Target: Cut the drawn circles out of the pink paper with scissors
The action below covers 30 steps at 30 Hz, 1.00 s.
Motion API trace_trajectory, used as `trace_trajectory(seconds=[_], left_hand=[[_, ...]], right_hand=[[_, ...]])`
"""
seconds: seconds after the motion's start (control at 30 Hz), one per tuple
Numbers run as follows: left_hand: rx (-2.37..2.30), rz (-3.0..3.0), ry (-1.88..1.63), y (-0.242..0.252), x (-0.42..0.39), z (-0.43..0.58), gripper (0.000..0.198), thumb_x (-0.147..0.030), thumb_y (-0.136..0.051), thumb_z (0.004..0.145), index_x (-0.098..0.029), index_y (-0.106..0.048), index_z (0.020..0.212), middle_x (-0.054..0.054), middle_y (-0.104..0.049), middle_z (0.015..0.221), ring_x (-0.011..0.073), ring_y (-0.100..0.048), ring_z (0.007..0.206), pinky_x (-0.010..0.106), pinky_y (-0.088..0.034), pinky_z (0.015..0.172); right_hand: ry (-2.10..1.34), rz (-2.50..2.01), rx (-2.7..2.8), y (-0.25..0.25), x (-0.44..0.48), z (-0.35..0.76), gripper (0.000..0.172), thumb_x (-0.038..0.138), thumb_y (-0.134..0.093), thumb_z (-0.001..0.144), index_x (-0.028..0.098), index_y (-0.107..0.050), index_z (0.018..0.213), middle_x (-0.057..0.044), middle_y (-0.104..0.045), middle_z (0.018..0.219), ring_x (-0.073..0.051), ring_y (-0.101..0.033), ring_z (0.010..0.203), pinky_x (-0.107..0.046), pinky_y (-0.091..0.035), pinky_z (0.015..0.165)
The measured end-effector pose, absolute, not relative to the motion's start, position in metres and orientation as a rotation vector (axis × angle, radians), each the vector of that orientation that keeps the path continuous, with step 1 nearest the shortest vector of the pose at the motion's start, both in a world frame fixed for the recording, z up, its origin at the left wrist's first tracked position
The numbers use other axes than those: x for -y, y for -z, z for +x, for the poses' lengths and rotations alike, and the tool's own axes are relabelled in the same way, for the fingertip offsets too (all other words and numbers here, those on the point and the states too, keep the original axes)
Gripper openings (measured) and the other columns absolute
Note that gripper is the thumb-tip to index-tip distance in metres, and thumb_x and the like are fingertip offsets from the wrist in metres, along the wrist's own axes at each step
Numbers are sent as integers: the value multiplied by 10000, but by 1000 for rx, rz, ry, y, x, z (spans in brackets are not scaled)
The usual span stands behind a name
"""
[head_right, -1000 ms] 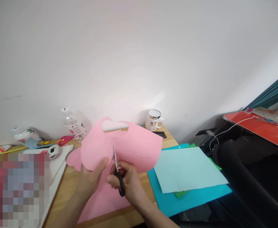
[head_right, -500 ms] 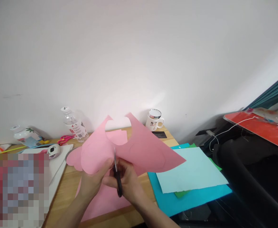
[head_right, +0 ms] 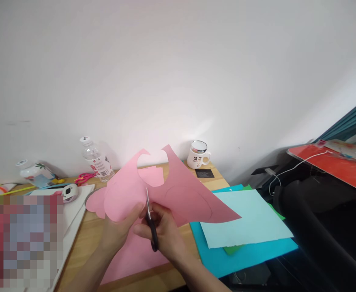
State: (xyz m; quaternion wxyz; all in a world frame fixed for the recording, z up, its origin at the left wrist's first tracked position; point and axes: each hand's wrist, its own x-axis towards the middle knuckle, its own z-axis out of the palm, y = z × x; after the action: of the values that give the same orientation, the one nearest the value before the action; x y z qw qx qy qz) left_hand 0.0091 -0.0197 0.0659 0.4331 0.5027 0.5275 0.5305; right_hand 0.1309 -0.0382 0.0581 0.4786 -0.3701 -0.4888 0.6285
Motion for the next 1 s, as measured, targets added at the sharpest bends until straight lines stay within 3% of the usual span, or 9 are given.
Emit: trace_trajectory(seconds=[0.33,0.63,1.0], left_hand=[[-1354,1268,-1304,-68,18,8,321,-327,-676,601,-132,-633,853,74,-716,819,241,-669,796,338,-550,700],[-1314,1272,-1257,-72,17,10,184,-319,-656,618,-149,-623,678,33,-674,607,192,-642,593,286,-538,561],[-1277,1264,-1207,-73,17,9,211,-365,-644,630,-170,-576,585,2,-586,470,159,-571,451,263,-498,449]], right_hand=[[-1551,-921,1170,-53,37,132,306,338,-736,627,169,-488,688,60,-377,573,-79,-312,532,-224,-247,504],[-1538,-938,1162,-50,37,132,317,368,-728,626,169,-485,662,59,-386,542,-76,-322,506,-231,-269,496],[-1529,-964,1127,-49,37,132,333,412,-717,608,166,-495,651,47,-458,503,-89,-403,477,-232,-321,474]])
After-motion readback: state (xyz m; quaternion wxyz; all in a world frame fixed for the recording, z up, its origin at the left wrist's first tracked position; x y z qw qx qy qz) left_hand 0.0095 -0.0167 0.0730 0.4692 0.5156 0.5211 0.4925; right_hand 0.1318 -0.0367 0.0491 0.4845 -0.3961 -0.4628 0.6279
